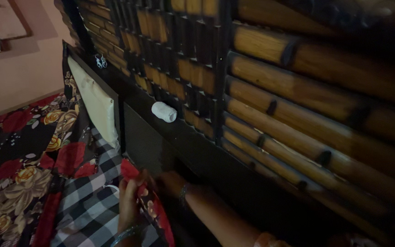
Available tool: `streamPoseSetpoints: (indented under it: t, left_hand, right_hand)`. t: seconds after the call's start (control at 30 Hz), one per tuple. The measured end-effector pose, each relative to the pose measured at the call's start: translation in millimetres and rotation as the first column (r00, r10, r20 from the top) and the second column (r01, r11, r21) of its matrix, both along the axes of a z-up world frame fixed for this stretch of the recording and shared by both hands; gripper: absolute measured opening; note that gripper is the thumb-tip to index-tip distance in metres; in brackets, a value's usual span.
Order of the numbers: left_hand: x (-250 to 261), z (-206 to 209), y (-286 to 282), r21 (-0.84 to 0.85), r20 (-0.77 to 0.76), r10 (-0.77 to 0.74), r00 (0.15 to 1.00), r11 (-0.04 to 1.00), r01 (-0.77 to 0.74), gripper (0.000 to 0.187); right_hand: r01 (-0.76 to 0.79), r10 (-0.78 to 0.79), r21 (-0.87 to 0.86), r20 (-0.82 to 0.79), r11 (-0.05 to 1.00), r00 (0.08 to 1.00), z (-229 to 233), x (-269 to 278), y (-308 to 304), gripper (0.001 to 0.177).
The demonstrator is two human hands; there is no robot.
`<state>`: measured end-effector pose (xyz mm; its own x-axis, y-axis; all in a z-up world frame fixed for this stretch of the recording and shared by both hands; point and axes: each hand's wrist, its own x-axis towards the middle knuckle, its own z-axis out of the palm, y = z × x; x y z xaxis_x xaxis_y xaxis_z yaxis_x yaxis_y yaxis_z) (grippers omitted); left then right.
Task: The person folds a floral pillowcase and places it on a pile of bedding. They then fold a white cloth and place it on the pile. Finally, they wipe the headboard of the bed with a cloth.
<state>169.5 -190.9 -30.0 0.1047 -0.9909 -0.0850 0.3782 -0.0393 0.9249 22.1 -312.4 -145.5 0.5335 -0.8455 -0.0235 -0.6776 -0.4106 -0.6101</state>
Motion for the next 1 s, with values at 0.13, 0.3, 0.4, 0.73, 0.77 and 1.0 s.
streamPoseSetpoints:
  t: [0.13,0.3,0.4,0.73,0.77,1.0]
  left_hand:
    - [7.8,10.1,11.0,0.257,0.131,0.182,0.974,0.943,-0.211,0.064]
    - [14.2,10.8,22.3,0.126,-0.090,0.111,0.990,0.987,-0.099,0.049]
    - [18.9,6.4,21.5,0.077,-0.089,0.083,0.993,0.994,-0.076,0.053]
    - [23.6,-2.1,19.9,0.162,0.020,0.155,0.988,0.974,-0.157,0.067]
    - [21.4,-2.8,19.2,0.091,-0.045,0.149,0.988,0.985,-0.144,0.070]
    - [8.9,-1.0,22.4,0.130,-0.143,0.171,0.975,0.980,-0.153,0.079]
  right_hand:
    - [-0.060,0.027,0.132,0.239,0.989,0.971,-11.0,5.3,9.0,0.030]
    - [-0.108,0.032,0.245,0.297,0.963,0.954,-26.3,9.6,25.4,0.029]
    - [-0.066,0.025,0.192,0.210,0.979,0.977,-23.3,10.7,36.1,0.029]
    - [-0.269,0.202,-0.148,-0.359,0.952,0.911,-19.2,-6.4,8.3,0.030]
    - [-0.348,0.251,-0.180,-0.411,0.920,0.876,-26.2,-7.7,6.4,0.030]
    - [0.101,-0.215,0.478,0.191,0.873,0.958,21.4,-22.9,43.9,0.058]
